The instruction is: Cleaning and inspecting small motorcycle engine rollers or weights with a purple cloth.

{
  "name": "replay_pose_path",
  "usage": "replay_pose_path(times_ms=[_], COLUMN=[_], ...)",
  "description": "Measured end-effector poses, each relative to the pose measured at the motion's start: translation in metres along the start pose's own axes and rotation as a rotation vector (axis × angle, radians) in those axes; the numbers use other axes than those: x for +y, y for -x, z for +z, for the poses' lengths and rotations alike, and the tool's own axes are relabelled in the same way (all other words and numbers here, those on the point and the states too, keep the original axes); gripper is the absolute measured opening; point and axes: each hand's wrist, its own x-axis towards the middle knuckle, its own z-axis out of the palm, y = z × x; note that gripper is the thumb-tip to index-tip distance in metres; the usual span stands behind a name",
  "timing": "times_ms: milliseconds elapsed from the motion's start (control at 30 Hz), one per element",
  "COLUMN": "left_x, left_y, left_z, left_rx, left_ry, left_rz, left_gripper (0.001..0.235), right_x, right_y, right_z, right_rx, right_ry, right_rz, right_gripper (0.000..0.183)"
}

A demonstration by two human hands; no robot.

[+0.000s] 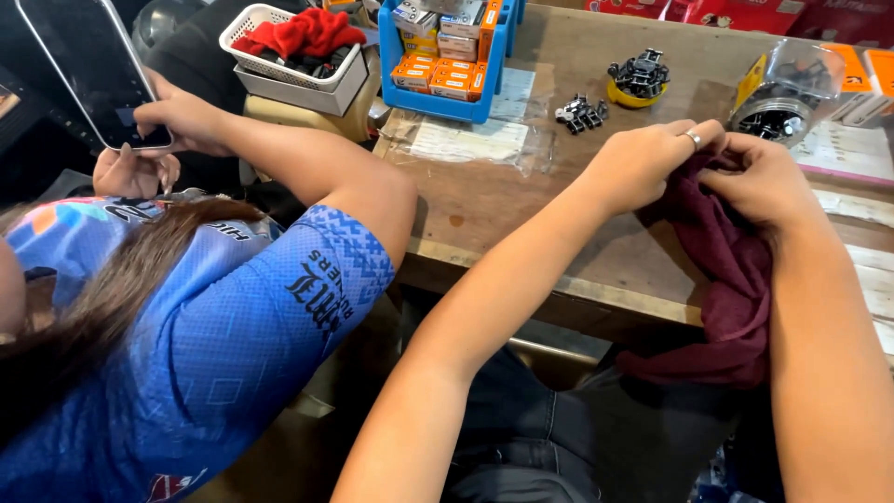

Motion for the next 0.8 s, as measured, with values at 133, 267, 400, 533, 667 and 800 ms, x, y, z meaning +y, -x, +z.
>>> replay_pose_path(times_ms=[133,267,400,533,667,800], left_x=[0.004,-0.001,-0.006,-0.007,-0.007,0.002], left_y=[-0.003,-0.005,-0.009,-0.009,-0.008,-0.005], left_z=[-0.005,-0.014,-0.014,-0.012,-0.008,-0.014], left_rx=[0.015,0.048,0.028,0.033,0.024,-0.016], left_ry=[0.007,0.217,0.202,0.224,0.249,0.197], left_rz=[-0.025,-0.094,-0.141,-0.136,-0.132,-0.112], left_gripper=[0.031,0.040,0.044,0.042,0.040,0.046], right_x=[0.008,0.007,-0.004,-0.012,0.002,-0.002], right_y=[-0.002,-0.002,0.002,0.003,-0.004,0.000], right_z=[-0.005,-0.004,-0.001,0.001,-0.002,0.000], right_rx=[-0.008,0.010,-0.030,-0.044,-0.051,-0.022], right_ry=[-0.079,-0.110,-0.168,-0.205,-0.100,-0.057], right_rz=[0.019,0.056,0.103,0.139,0.138,0.076], right_gripper=[0.041,0.032,0.031,0.034,0.019,0.036])
